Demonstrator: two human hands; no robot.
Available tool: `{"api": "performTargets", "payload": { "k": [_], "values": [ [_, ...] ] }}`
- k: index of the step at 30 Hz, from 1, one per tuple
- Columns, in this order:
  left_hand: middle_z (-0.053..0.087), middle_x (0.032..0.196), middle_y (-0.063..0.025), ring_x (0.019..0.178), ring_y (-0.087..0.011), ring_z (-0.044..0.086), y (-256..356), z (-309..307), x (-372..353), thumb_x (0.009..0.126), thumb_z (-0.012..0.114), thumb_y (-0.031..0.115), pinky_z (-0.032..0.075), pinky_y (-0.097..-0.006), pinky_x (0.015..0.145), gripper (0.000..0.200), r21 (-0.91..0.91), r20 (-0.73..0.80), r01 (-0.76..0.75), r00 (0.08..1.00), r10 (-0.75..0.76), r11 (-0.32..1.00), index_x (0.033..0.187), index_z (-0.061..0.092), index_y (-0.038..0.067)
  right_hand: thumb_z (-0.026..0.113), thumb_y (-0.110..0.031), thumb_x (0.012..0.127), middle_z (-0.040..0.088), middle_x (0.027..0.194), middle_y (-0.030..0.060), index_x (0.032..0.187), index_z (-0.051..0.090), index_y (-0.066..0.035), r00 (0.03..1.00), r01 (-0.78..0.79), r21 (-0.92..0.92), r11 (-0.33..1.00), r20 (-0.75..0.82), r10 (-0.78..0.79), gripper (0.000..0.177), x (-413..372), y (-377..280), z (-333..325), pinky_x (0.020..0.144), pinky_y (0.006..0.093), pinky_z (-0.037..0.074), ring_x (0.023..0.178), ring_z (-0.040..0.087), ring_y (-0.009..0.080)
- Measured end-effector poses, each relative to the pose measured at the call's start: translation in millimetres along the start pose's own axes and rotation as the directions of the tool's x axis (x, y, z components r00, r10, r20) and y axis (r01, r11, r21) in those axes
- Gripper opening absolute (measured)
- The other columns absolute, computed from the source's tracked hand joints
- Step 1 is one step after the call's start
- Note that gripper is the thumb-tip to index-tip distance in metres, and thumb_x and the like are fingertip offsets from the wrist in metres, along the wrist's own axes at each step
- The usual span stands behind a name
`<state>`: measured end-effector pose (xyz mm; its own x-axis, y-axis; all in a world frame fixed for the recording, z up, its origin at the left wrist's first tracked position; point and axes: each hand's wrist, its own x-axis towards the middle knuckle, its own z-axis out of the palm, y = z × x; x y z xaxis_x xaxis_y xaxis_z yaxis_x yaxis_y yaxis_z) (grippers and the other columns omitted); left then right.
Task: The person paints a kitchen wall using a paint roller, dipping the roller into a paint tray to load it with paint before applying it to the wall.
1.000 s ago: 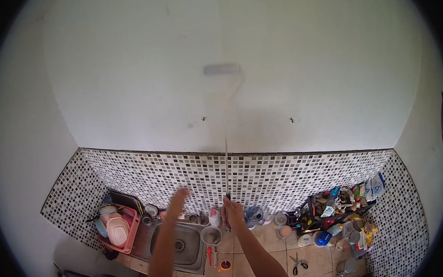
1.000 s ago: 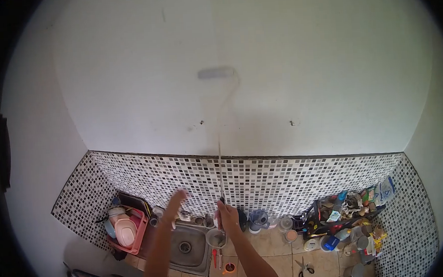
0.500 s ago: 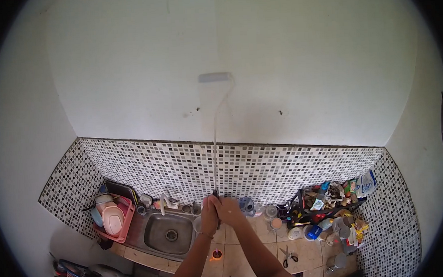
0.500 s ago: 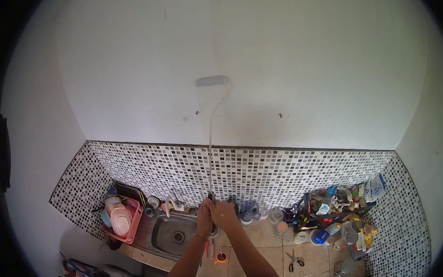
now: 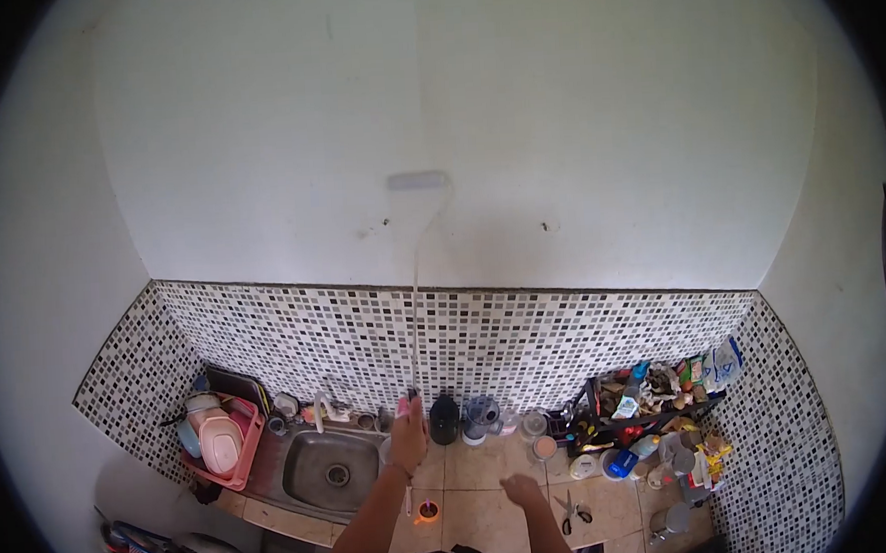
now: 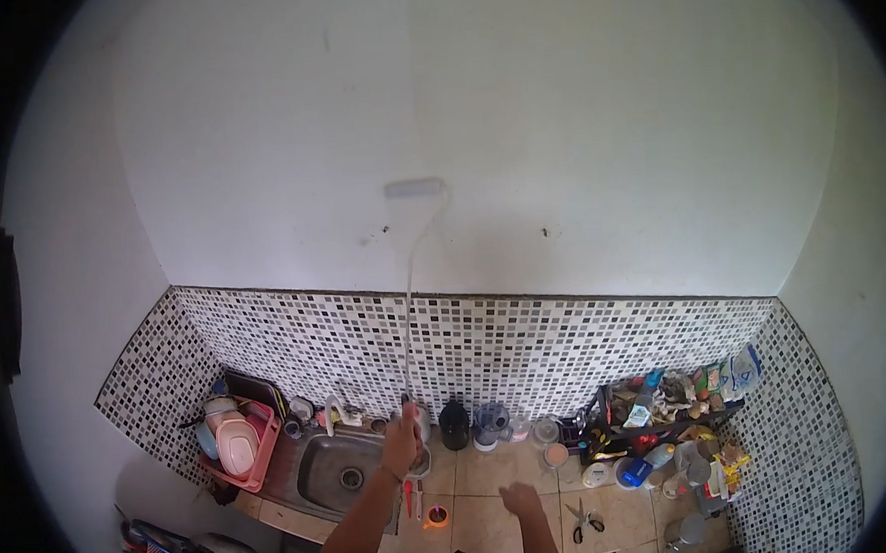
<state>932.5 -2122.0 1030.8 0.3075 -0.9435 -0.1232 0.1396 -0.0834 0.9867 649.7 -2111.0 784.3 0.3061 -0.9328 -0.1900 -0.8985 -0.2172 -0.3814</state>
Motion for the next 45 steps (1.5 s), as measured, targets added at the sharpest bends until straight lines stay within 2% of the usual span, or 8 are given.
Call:
{"api": "performTargets", "payload": {
  "k": [4,6,9,11,20,34,42,45],
  "values": [
    [0.037,0.048,0.0031,0.038,-0.0085,0.036,7.1,-6.9,2.5,0.092,0.044,0.064,0.028,-0.0268,0.037,0.061,-0.022,0.030,0.120,0.992,-0.119,0.993,0.059,0.041,0.013,0.048,-0.032,0.094,0.066,0.098,0.0198,0.096,0.069,-0.009,0.981,0.182,-0.068,0.981,-0.057,-0.186,0.031,-1.3,-31.9,-25.3,0.081,0.0478,0.050,0.091,0.063,0.0380],
    [0.037,0.045,0.0020,0.035,-0.0108,0.036,27.9,2.9,12.3,0.090,0.043,0.067,0.028,-0.0277,0.034,0.064,-0.010,0.032,0.061,0.998,-0.060,0.998,0.054,0.037,0.015,0.055,-0.029,0.092,0.066,0.097,0.0197,0.097,0.068,-0.006,0.845,0.326,-0.027,0.945,-0.439,-0.304,0.026,23.4,-51.7,-62.8,0.079,0.0465,0.050,0.091,0.063,0.0376],
    [0.038,0.046,0.0006,0.035,-0.0123,0.037,68.2,21.3,37.7,0.089,0.040,0.070,0.030,-0.0284,0.035,0.067,-0.034,0.039,0.040,0.999,-0.039,0.999,0.051,0.037,0.014,0.060,-0.023,0.089,0.066,0.100,0.0198,0.104,0.064,-0.001,0.846,0.259,0.468,0.845,-0.532,0.035,0.027,15.4,-148.6,-207.2,0.080,0.0424,0.050,0.092,0.064,0.0368],
    [0.039,0.046,-0.0002,0.035,-0.0130,0.038,79.7,26.9,51.5,0.089,0.039,0.071,0.031,-0.0289,0.036,0.069,-0.037,0.022,0.017,1.000,-0.016,0.999,0.050,0.039,0.014,0.060,-0.019,0.090,0.067,0.100,0.0180,0.109,0.064,-0.003,0.743,0.397,0.413,0.820,-0.668,-0.023,0.025,21.8,-167.7,-240.5,0.079,0.0355,0.049,0.087,0.065,0.0305],
    [0.042,0.047,-0.0026,0.040,-0.0142,0.045,-58.9,-42.3,14.5,0.085,0.042,0.074,0.033,-0.0309,0.040,0.073,0.130,-0.011,0.210,0.978,-0.210,0.969,0.051,0.043,0.009,0.058,-0.015,0.089,0.070,0.084,0.0086,0.095,0.067,-0.002,0.847,0.302,0.621,0.723,-0.523,0.096,0.017,1.1,-147.1,-174.0,0.070,0.0298,0.049,0.080,0.065,0.0167],
    [0.037,0.041,-0.0045,0.038,-0.0199,0.041,140.5,-6.8,98.9,0.088,0.032,0.074,0.037,-0.0380,0.042,0.084,0.203,-0.053,-0.151,0.985,0.165,0.967,0.048,0.045,0.003,0.057,-0.012,0.089,0.067,0.081,0.0032,0.091,0.066,-0.002,0.881,0.319,0.797,0.513,-0.448,0.149,0.014,-9.0,-144.7,-215.5,0.063,0.0250,0.046,0.070,0.058,0.0101],
    [0.059,0.061,-0.0189,0.060,-0.0358,0.061,-101.0,-29.7,64.0,0.094,0.039,0.059,0.047,-0.0484,0.062,0.069,0.510,-0.126,-0.076,0.979,0.162,0.857,0.087,0.067,-0.002,0.057,-0.010,0.089,0.068,0.085,0.0073,0.092,0.064,0.000,0.958,0.210,0.837,0.506,-0.280,0.067,0.013,-20.0,-144.6,-168.8,0.067,0.0267,0.053,0.075,0.064,0.0134],
    [0.056,0.057,-0.0180,0.059,-0.0354,0.060,-50.5,-30.0,20.1,0.094,0.041,0.058,0.047,-0.0474,0.061,0.065,0.400,-0.145,0.036,0.989,0.024,0.916,0.084,0.067,-0.001,0.056,-0.009,0.090,0.068,0.086,0.0073,0.093,0.064,0.000,0.960,0.182,0.842,0.508,-0.264,0.095,0.013,-13.7,-145.9,-170.2,0.067,0.0264,0.053,0.076,0.064,0.0132]
  ]
}}
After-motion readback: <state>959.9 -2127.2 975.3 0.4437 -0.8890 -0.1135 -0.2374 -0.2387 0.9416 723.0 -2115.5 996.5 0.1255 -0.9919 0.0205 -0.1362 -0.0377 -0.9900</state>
